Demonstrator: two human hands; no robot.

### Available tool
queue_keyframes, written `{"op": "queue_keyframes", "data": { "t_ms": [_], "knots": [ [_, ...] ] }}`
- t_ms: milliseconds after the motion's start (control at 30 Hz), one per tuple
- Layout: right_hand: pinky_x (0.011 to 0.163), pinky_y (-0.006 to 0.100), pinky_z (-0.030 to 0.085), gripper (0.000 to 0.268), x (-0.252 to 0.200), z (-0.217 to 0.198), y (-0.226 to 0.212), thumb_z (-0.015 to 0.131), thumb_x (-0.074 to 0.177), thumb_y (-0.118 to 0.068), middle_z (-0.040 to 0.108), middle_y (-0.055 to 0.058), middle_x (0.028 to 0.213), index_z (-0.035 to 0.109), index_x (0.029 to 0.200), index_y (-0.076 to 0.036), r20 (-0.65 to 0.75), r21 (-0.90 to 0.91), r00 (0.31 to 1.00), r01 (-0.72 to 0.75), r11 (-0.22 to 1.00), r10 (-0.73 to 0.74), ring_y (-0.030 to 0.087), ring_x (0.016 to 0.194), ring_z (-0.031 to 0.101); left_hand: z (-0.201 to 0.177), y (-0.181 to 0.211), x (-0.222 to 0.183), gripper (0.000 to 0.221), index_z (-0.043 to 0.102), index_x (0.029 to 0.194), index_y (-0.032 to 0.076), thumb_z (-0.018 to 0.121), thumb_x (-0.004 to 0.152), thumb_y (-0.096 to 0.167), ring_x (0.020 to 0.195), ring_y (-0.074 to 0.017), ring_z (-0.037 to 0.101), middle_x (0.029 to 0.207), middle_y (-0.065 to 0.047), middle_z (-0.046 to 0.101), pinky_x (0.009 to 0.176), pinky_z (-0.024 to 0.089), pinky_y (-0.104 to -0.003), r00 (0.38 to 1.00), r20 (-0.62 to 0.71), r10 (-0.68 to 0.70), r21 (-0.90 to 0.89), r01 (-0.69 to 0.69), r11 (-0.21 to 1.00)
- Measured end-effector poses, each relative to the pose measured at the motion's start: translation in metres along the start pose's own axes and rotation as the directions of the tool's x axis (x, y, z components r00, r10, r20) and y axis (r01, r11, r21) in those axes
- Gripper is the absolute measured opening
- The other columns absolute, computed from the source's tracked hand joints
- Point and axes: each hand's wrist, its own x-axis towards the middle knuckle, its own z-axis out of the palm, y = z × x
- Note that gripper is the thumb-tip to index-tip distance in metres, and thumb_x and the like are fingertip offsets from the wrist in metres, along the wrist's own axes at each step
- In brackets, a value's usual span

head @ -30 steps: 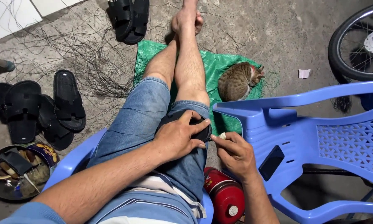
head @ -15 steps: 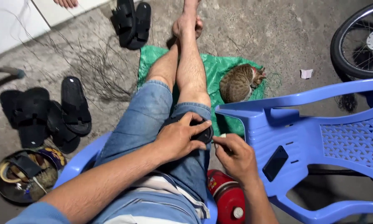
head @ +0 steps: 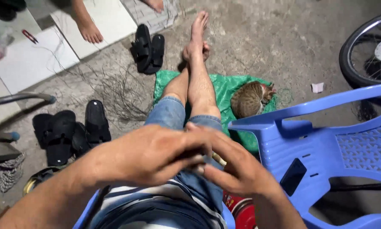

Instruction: The person repairs a black sandal by hand. The person uses a needle and thread to stitch the upper strap of the sandal to the sole, repeatedly pulling the thread through the material and tightening it.

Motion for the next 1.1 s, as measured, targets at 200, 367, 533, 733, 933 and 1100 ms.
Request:
{"op": "queue_keyframes", "data": {
  "t_ms": [200, 367, 533, 733, 933, 1100],
  "knots": [
    [0.033, 0.020, 0.033, 0.018, -0.027, -0.005, -0.023, 0.054, 0.085, -0.012, 0.053, 0.002, 0.057, 0.067, 0.086, 0.000, -0.189, 0.329, 0.935, -0.228, 0.916, 0.300, 0.006, 0.038, 0.040, -0.037, -0.006, -0.034, 0.020, 0.050, 0.108, 0.012, 0.043, 0.089, 0.014, 0.078, -0.0094, 0.070, 0.086, -0.002, 0.066, 0.068, 0.061, -0.020, 0.944, -0.290, -0.157, -0.072, 0.142, 0.987],
    [0.039, 0.021, 0.040, 0.020, -0.044, -0.005, -0.035, 0.054, 0.083, -0.012, 0.056, 0.006, 0.052, 0.068, 0.083, 0.001, -0.336, 0.236, 0.871, -0.290, 0.928, 0.358, 0.011, 0.041, 0.047, -0.038, -0.012, -0.059, 0.022, 0.062, 0.100, 0.021, 0.047, 0.085, 0.019, 0.084, -0.0095, 0.069, 0.093, 0.005, 0.070, 0.075, 0.057, -0.028, 0.818, -0.266, -0.509, -0.106, 0.500, 0.859],
    [0.045, 0.022, 0.043, 0.024, -0.020, 0.002, -0.038, 0.050, 0.086, -0.026, 0.059, -0.003, 0.054, 0.068, 0.082, -0.010, -0.127, -0.229, 0.934, -0.355, 0.906, 0.334, 0.008, 0.046, 0.055, 0.017, -0.023, -0.051, 0.057, 0.039, 0.135, 0.025, 0.045, 0.083, 0.050, 0.127, -0.0303, 0.027, 0.144, 0.000, 0.032, 0.097, 0.020, -0.055, 0.912, -0.063, -0.406, 0.193, 0.411, 0.891],
    [0.049, 0.029, 0.042, 0.017, -0.008, 0.000, -0.029, 0.050, 0.086, -0.024, 0.060, 0.000, 0.061, 0.062, 0.082, -0.012, -0.160, -0.428, 0.947, -0.319, 0.845, 0.277, 0.017, 0.051, 0.056, 0.067, -0.019, -0.019, 0.039, 0.055, 0.119, 0.016, 0.060, 0.081, 0.023, 0.092, -0.0105, 0.064, 0.106, -0.004, 0.066, 0.083, 0.049, -0.023, 0.900, -0.304, -0.313, -0.430, 0.164, 0.888],
    [0.049, 0.031, 0.039, 0.021, -0.013, 0.000, -0.013, 0.049, 0.083, -0.027, 0.053, 0.000, 0.052, 0.057, 0.067, -0.015, -0.242, -0.449, 0.841, -0.539, 0.713, 0.484, 0.018, 0.046, 0.050, 0.061, -0.030, -0.029, 0.020, 0.072, 0.089, 0.024, 0.059, 0.077, 0.033, 0.080, -0.0070, 0.068, 0.087, 0.009, 0.073, 0.071, 0.048, -0.021, 0.825, -0.148, -0.546, -0.226, 0.509, 0.830],
    [0.048, 0.034, 0.036, 0.033, -0.010, 0.000, 0.003, 0.049, 0.086, -0.030, 0.047, 0.003, 0.049, 0.043, 0.059, -0.012, -0.255, -0.453, 0.818, -0.572, 0.684, 0.515, 0.019, 0.043, 0.045, 0.060, -0.029, -0.027, 0.006, 0.068, 0.082, 0.014, 0.064, 0.078, 0.016, 0.087, -0.0052, 0.058, 0.118, -0.009, 0.060, 0.065, 0.044, -0.017, 0.902, -0.264, -0.342, -0.673, 0.082, 0.736]
  ]
}}
